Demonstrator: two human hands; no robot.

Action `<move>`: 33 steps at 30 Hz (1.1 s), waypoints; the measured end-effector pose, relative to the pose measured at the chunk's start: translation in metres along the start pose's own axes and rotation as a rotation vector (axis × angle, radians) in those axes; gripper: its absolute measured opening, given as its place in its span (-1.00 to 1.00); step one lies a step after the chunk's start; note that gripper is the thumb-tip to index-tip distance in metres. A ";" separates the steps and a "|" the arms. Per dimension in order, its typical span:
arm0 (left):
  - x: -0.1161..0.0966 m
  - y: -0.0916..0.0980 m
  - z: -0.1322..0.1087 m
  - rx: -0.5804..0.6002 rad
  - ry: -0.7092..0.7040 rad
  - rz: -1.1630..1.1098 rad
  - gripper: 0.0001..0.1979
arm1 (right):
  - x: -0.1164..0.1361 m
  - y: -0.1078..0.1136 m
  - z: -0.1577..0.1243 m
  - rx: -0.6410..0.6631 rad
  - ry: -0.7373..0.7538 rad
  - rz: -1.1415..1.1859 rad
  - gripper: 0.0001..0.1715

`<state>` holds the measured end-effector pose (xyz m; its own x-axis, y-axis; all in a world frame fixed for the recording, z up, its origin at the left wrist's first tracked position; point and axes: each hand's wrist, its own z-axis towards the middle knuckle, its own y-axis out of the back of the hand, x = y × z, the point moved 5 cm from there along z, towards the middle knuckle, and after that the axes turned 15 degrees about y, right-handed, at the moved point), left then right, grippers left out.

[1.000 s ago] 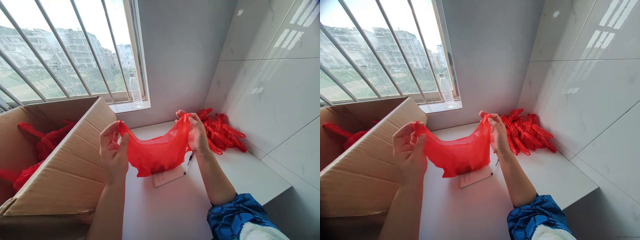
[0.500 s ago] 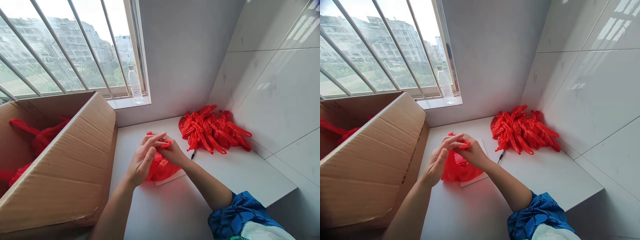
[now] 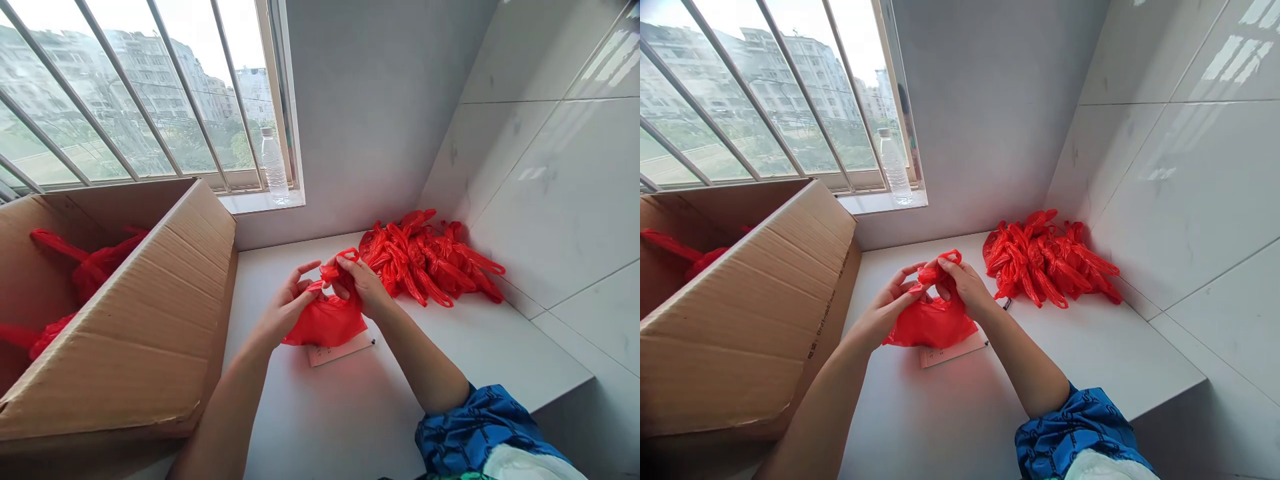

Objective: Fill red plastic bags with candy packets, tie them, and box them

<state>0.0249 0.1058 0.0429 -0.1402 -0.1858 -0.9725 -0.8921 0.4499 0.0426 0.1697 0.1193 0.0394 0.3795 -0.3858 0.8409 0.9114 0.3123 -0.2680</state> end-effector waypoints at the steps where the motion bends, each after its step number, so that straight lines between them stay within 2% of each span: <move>1: 0.000 0.002 0.000 0.005 0.023 -0.069 -0.41 | 0.003 0.000 0.000 0.063 0.016 -0.067 -0.50; 4: -0.002 0.005 -0.001 0.011 0.058 -0.224 -0.39 | 0.016 -0.001 -0.002 0.250 0.157 -0.384 -0.51; 6: -0.003 0.006 -0.002 0.004 0.063 -0.257 -0.38 | 0.023 0.000 -0.003 0.266 0.291 -0.624 -0.61; 9: -0.001 0.006 -0.001 0.013 0.097 -0.235 -0.37 | 0.026 -0.001 -0.005 0.223 0.447 -0.884 -0.75; 14: 0.005 0.008 0.003 0.009 0.104 -0.184 -0.42 | 0.026 -0.007 -0.009 0.235 0.517 -0.992 -0.86; 18: 0.002 0.015 0.004 -0.133 -0.016 -0.244 -0.47 | 0.045 -0.006 -0.015 0.259 0.554 -0.946 -0.88; 22: 0.010 0.031 0.013 -0.306 -0.077 -0.366 -0.53 | 0.072 0.004 -0.027 0.344 0.479 -0.900 -0.81; 27: 0.033 0.068 0.037 -0.489 -0.156 -0.368 -0.55 | 0.097 0.016 -0.048 0.472 0.345 -0.928 -0.76; 30: 0.042 0.085 0.043 -0.587 -0.191 -0.345 -0.55 | 0.101 0.020 -0.053 0.502 0.244 -0.905 -0.75; 33: 0.044 0.087 0.043 -0.599 -0.201 -0.287 -0.47 | 0.094 0.024 -0.051 0.584 0.090 -0.769 -0.74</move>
<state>-0.0407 0.1738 -0.0063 0.1675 -0.0336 -0.9853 -0.9735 -0.1633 -0.1599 0.2357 0.0465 0.0882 -0.2541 -0.7220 0.6435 0.7024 0.3196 0.6360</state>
